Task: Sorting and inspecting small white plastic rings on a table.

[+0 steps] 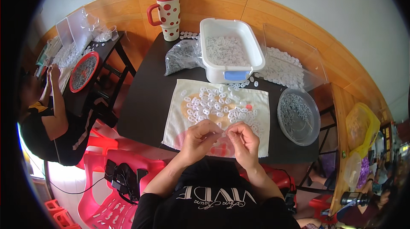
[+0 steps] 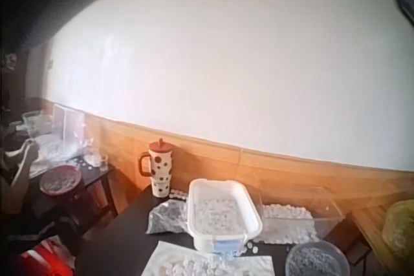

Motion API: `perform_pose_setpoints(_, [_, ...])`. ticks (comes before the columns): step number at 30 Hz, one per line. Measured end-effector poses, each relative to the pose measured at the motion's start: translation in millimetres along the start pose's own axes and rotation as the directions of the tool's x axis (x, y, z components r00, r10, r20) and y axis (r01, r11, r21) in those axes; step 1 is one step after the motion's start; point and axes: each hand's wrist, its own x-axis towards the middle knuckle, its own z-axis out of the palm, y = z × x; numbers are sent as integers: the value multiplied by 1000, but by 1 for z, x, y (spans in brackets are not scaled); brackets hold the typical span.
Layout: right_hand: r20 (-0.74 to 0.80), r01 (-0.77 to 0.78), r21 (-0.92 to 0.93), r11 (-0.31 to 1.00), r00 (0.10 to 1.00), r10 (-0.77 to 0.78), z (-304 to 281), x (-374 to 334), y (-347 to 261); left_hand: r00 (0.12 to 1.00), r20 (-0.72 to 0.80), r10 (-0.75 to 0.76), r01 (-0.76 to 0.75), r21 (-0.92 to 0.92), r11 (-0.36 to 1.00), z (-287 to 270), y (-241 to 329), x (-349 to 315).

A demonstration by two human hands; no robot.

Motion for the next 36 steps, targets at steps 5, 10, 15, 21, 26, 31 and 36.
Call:
perform_pose_setpoints(5, [10, 6, -30, 1000, 1000, -6, 7, 1, 3, 997, -31, -69, 61, -219, 974, 0, -6, -10])
perform_pose_setpoints(10, [67, 35, -203, 979, 998, -22, 10, 2, -1, 989, -50, -138, 121, -262, 958, -1, -9, -18])
perform_pose_setpoints(15, [72, 16, -194, 981, 997, -2, 11, 1, 1, 988, -75, -133, 101, -332, 938, 0, -10, -19])
perform_pose_setpoints(21, [107, 56, -277, 959, 994, -27, 13, 4, -1, 989, -90, -119, 86, -313, 946, 2, -12, -22])
perform_pose_setpoints(26, [92, 70, -291, 954, 995, -44, 18, 5, -3, 975, -202, -95, -7, -453, 891, 11, -15, -25])
perform_pose_setpoints(31, [49, 79, -333, 940, 997, -66, 24, 4, -5, 966, -250, -61, -56, -435, 898, 14, -11, -26])
perform_pose_setpoints(36, [85, 55, -387, 921, 996, -24, 21, 5, -6, 969, -240, -52, -63, -450, 891, 12, -11, -23])
